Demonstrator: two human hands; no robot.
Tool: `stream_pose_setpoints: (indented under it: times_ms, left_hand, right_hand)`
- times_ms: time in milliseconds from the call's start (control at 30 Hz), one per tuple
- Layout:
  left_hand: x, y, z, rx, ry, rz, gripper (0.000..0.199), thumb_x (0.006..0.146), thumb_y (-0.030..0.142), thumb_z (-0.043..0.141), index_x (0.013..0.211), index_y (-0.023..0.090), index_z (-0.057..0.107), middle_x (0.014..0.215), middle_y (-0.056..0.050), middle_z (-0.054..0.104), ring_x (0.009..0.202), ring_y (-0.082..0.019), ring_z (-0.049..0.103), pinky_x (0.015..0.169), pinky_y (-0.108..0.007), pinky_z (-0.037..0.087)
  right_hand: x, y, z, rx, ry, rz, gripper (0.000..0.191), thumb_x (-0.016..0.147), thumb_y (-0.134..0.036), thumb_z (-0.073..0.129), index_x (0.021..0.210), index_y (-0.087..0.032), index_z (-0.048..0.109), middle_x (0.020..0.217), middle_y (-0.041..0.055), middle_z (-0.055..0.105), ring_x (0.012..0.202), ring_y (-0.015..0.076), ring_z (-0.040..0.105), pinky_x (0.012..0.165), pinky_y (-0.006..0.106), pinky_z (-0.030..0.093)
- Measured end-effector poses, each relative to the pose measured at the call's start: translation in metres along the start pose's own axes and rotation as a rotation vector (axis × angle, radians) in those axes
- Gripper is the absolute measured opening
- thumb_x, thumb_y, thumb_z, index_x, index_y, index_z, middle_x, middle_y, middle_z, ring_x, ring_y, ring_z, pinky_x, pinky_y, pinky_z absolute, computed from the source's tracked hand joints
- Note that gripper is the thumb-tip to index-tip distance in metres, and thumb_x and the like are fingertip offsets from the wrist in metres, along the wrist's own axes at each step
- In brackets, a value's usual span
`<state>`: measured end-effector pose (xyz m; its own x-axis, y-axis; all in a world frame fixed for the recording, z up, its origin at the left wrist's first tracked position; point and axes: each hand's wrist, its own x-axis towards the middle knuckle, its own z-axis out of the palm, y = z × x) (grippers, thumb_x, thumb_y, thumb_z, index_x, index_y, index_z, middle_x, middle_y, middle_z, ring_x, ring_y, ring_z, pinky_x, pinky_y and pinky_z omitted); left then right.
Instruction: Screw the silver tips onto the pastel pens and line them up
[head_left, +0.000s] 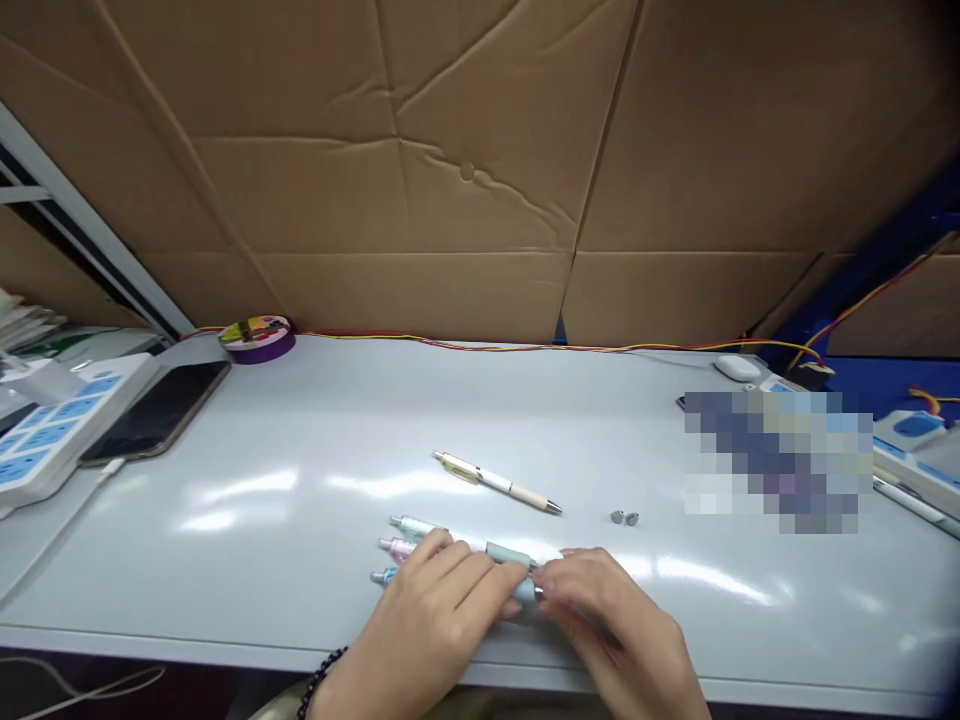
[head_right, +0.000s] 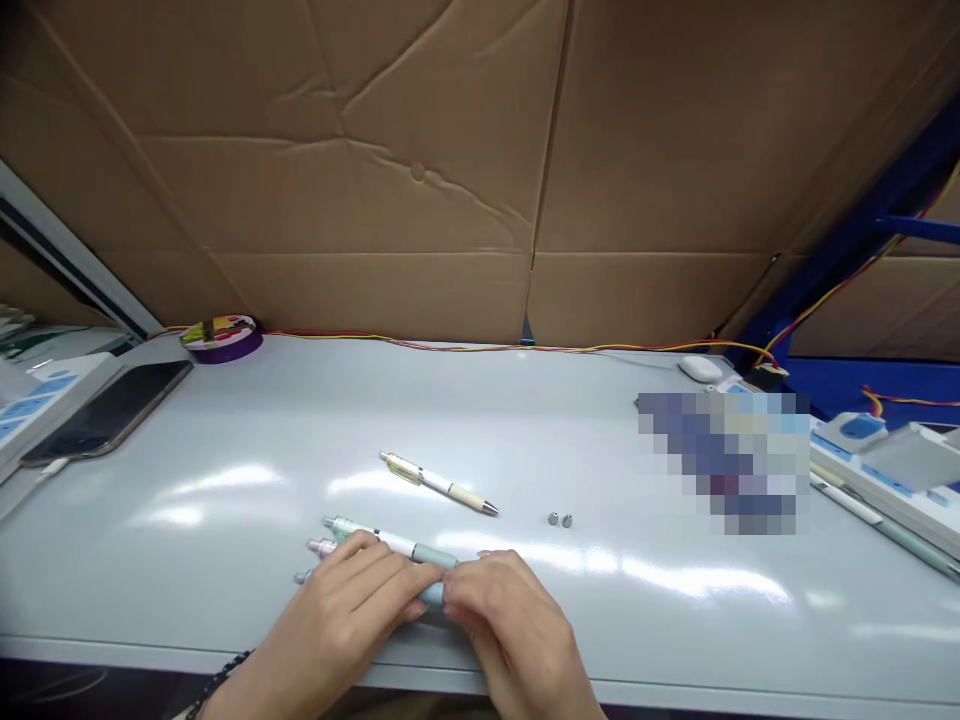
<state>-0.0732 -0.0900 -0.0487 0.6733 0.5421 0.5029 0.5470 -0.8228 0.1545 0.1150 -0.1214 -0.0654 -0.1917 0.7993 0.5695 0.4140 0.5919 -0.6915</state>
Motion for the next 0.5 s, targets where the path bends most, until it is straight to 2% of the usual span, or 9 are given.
stream_pose_setpoints:
  times_ms: [100, 167, 200, 267, 367, 500]
  left_hand:
    - [-0.0008, -0.0008, 0.0001, 0.007, 0.002, 0.023, 0.025, 0.098, 0.009, 0.032, 0.097, 0.015, 0.056, 0.068, 0.001, 0.058, 0.06, -0.014, 0.053, 0.059, -0.029, 0.035]
    - [-0.0026, -0.001, 0.0005, 0.005, -0.009, 0.02, 0.025, 0.098, 0.009, 0.031, 0.099, 0.015, 0.056, 0.068, 0.001, 0.058, 0.06, -0.015, 0.053, 0.059, -0.029, 0.036]
    - [-0.0036, -0.001, 0.0007, 0.002, -0.017, 0.015, 0.026, 0.098, 0.01, 0.031, 0.099, 0.015, 0.056, 0.068, 0.0, 0.058, 0.06, -0.015, 0.053, 0.059, -0.029, 0.037]
    - [-0.0054, -0.0009, 0.0011, -0.001, -0.038, 0.004, 0.025, 0.098, 0.012, 0.032, 0.098, 0.015, 0.056, 0.07, -0.001, 0.059, 0.062, -0.016, 0.054, 0.06, -0.03, 0.039]
    - [-0.0063, -0.0008, 0.0012, -0.001, -0.049, -0.001, 0.024, 0.098, 0.014, 0.033, 0.097, 0.015, 0.057, 0.071, -0.001, 0.059, 0.062, -0.017, 0.055, 0.058, -0.03, 0.039]
    - [-0.0063, -0.0014, 0.0006, -0.013, -0.036, -0.01, 0.025, 0.098, 0.013, 0.032, 0.099, 0.015, 0.057, 0.07, -0.001, 0.058, 0.061, -0.017, 0.054, 0.055, -0.029, 0.039]
  right_hand:
    - [0.0029, -0.0014, -0.0022, -0.018, -0.048, -0.018, 0.018, 0.088, -0.012, 0.055, 0.097, -0.027, 0.055, 0.085, -0.0011, 0.069, 0.077, 0.0165, 0.064, 0.079, 0.029, 0.051]
    - [0.0038, -0.0029, -0.0033, -0.046, -0.075, 0.003, 0.016, 0.088, -0.026, 0.058, 0.104, -0.027, 0.054, 0.086, 0.0005, 0.068, 0.077, 0.0169, 0.064, 0.072, 0.027, 0.052]
    - [0.0036, -0.0035, -0.0033, -0.074, -0.078, 0.016, 0.022, 0.089, -0.033, 0.057, 0.109, -0.026, 0.054, 0.086, 0.0016, 0.068, 0.077, 0.0174, 0.064, 0.069, 0.027, 0.053]
    - [0.0022, -0.0042, -0.0024, -0.142, -0.066, 0.041, 0.028, 0.091, -0.039, 0.051, 0.115, -0.024, 0.052, 0.084, 0.0028, 0.068, 0.073, 0.0171, 0.064, 0.065, 0.026, 0.053]
    - [0.0004, -0.0047, -0.0008, -0.167, -0.073, 0.072, 0.017, 0.094, -0.024, 0.047, 0.109, -0.026, 0.056, 0.078, -0.0001, 0.066, 0.067, 0.0138, 0.063, 0.063, 0.023, 0.052]
    - [0.0018, -0.005, -0.0013, -0.059, -0.082, 0.073, 0.02, 0.09, -0.012, 0.05, 0.102, -0.027, 0.057, 0.079, -0.0014, 0.065, 0.069, 0.0132, 0.062, 0.062, 0.021, 0.051]
